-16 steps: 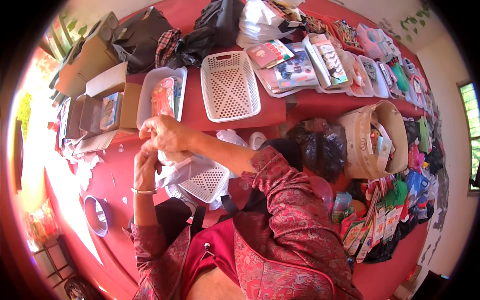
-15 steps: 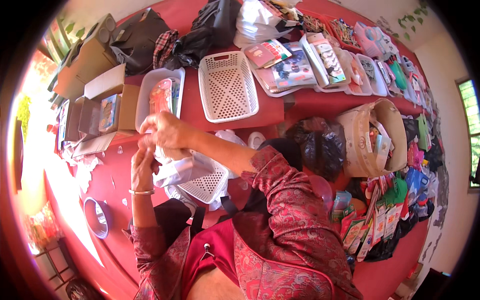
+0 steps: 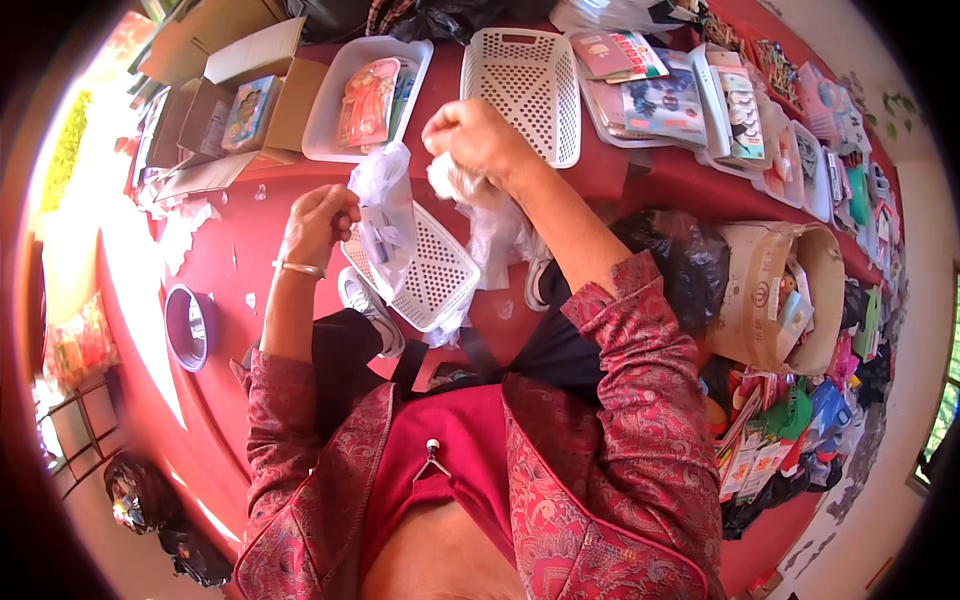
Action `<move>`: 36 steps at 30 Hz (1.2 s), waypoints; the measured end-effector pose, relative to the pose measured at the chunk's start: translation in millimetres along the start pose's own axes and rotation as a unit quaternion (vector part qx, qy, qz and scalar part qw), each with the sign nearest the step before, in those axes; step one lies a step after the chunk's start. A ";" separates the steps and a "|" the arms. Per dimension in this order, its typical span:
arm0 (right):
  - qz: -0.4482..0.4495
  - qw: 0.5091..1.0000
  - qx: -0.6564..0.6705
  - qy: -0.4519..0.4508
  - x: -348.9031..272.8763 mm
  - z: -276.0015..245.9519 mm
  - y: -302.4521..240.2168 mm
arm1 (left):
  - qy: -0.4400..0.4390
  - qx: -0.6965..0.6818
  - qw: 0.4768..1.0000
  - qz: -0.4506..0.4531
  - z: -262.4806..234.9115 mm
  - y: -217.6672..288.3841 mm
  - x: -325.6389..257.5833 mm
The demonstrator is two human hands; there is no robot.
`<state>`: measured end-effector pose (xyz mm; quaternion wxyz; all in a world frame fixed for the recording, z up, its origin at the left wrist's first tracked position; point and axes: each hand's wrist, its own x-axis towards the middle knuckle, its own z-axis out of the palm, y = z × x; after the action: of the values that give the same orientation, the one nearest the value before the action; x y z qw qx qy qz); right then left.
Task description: The person sits on the floor and organizes various small items, including books and packaged goods, into white plastic baskets. They handle items one by one, placing them into baskets or plastic bags, and occasionally adjusting the contents of the baskets.
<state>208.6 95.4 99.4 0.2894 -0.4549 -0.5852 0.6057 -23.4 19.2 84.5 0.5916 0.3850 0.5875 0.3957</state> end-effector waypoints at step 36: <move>-0.121 0.923 -0.365 -0.021 -3.7 -7.1 7.2 | -0.110 -0.292 0.944 0.103 -25.3 24.4 -3.8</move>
<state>217.8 94.2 93.9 0.1620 -0.4419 -0.8224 0.3197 -49.1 25.0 108.1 0.6951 0.2942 0.3348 0.5641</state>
